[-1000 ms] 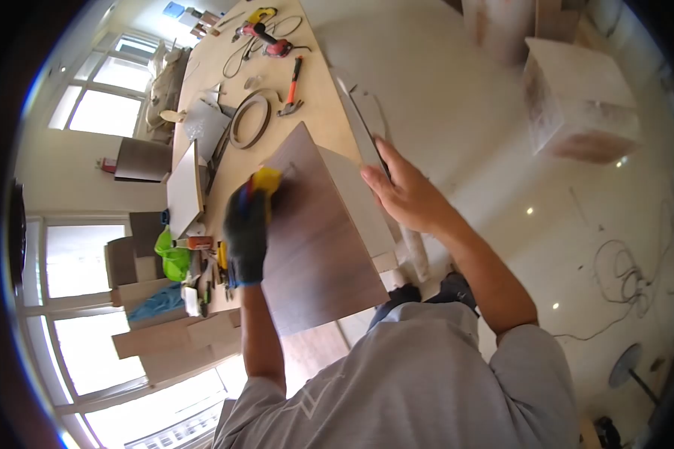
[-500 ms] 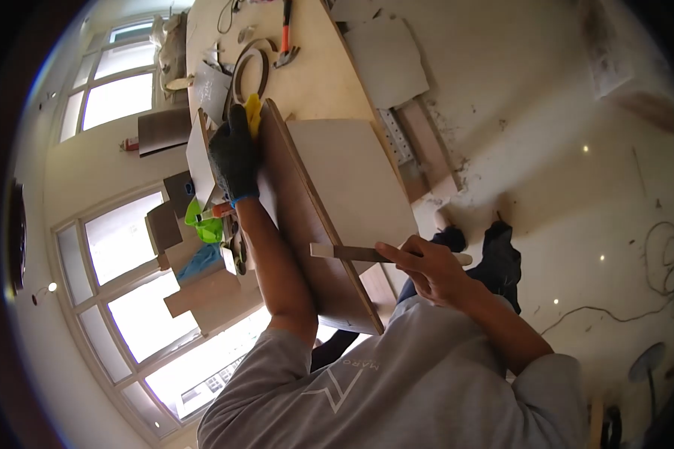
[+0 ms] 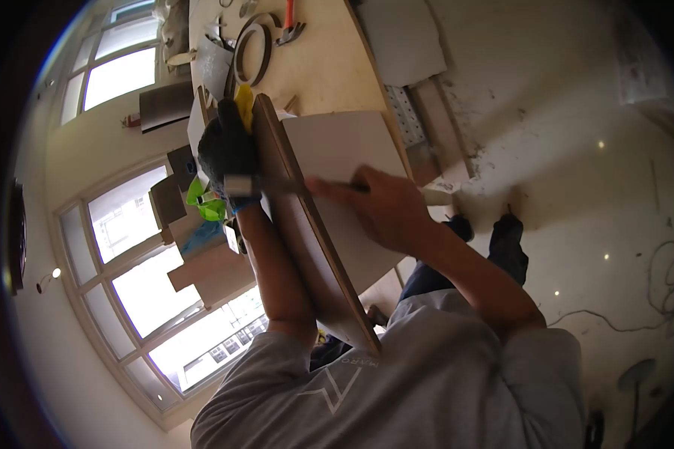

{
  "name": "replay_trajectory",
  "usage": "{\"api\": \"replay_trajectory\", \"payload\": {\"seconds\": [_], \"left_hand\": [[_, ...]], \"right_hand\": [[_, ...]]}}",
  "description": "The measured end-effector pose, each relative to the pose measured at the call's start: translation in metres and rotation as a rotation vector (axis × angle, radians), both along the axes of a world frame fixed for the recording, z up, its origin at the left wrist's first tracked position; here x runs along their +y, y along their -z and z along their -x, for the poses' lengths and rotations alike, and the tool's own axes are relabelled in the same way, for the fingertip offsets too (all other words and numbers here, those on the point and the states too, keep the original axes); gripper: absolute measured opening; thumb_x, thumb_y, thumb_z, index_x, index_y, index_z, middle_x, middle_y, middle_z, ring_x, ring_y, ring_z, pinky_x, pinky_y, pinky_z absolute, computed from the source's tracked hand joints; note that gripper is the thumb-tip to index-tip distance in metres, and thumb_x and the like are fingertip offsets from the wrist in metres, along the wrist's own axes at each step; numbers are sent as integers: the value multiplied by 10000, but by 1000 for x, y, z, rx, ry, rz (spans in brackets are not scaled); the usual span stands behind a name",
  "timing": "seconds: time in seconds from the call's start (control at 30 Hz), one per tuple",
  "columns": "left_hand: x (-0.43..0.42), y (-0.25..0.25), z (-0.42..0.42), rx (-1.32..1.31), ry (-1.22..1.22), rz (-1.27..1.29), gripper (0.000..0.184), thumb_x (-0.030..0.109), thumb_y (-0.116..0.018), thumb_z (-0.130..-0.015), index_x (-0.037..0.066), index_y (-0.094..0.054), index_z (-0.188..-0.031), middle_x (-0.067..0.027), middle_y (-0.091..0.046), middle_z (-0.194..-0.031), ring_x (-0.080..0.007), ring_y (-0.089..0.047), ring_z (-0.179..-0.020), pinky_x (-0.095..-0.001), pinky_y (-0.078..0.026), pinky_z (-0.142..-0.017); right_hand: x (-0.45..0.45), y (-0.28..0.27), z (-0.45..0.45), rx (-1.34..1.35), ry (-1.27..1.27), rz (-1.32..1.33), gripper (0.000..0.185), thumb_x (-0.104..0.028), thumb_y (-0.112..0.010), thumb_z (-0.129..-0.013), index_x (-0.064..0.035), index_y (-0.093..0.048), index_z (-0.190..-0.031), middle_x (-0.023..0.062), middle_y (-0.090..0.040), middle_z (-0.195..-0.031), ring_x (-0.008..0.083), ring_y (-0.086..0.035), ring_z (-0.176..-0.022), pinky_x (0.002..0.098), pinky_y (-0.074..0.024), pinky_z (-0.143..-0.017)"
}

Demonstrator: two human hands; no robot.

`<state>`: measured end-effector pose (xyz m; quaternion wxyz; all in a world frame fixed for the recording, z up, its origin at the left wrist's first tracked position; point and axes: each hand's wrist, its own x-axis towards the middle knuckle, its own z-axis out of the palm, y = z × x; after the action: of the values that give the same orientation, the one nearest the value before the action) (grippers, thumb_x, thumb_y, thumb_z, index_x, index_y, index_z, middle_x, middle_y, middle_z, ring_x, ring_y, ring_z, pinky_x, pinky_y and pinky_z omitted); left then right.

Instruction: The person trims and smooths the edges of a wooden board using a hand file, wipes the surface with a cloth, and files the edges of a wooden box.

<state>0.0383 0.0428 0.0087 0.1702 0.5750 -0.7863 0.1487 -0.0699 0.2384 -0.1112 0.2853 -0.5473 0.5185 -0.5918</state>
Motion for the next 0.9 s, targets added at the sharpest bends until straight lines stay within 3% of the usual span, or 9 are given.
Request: {"api": "replay_trajectory", "payload": {"seconds": [0.1, 0.2, 0.3, 0.6, 0.7, 0.8, 0.9], "left_hand": [[-1, -6, 2, -95, 13, -35, 535, 497, -478, -976, 45, -696, -793, -212, -678, -797, -412, -669, -765, -540, -483, -655], [-2, -8, 4, -40, -138, -141, 457, 435, -449, -1007, 54, -672, -889, -206, -675, -840, -406, -667, -754, -530, -486, -654], [-2, -7, -2, -176, 15, -90, 464, 431, -429, -1017, 49, -679, -936, -215, -682, -858, -422, -666, -773, -526, -489, -688], [2, -8, 11, -33, -216, -199, 365, 359, -422, -1039, 59, -630, -1037, -186, -674, -901, -393, -667, -785, -506, -491, -667], [-6, -3, -14, -517, 104, 32, 373, 364, -428, -1040, 53, -629, -995, -181, -656, -856, -388, -655, -768, -505, -487, -662], [-2, -6, -9, -298, 70, -82, 298, 314, -484, -1028, 56, -623, -974, -170, -640, -830, -366, -650, -743, -481, -494, -645], [-6, -3, -14, -416, 177, 19, 284, 302, -493, -1027, 60, -630, -970, -170, -641, -843, -368, -650, -761, -465, -485, -633]], "right_hand": [[55, 24, -9, 4, -64, 53, 632, -52, -621, -856, -363, -569, -1403, 58, -546, -780, 223, -592, -612, 355, -500, -535], [46, 28, -18, -109, -29, 18, 633, -46, -616, -857, -379, -574, -1394, 58, -561, -794, 225, -615, -637, 346, -507, -548], [-16, 22, 2, -19, -66, 114, 615, 8, -631, -810, -276, -621, -1355, 87, -577, -802, 267, -613, -649, 359, -508, -572], [3, 23, 2, -39, -84, 41, 630, -19, -651, -794, -313, -623, -1350, 62, -550, -801, 243, -608, -648, 366, -502, -550], [-55, 10, 11, -1, -54, 105, 679, 15, -654, -767, -331, -617, -1351, 64, -571, -829, 234, -616, -655, 373, -513, -559], [-47, 10, 16, 86, -126, 13, 714, 36, -638, -770, -336, -590, -1379, 71, -580, -836, 243, -622, -658, 370, -518, -567], [-5, 32, 9, -11, -121, 35, 727, 42, -622, -777, -338, -573, -1394, 78, -584, -835, 260, -628, -675, 367, -521, -578]]}}
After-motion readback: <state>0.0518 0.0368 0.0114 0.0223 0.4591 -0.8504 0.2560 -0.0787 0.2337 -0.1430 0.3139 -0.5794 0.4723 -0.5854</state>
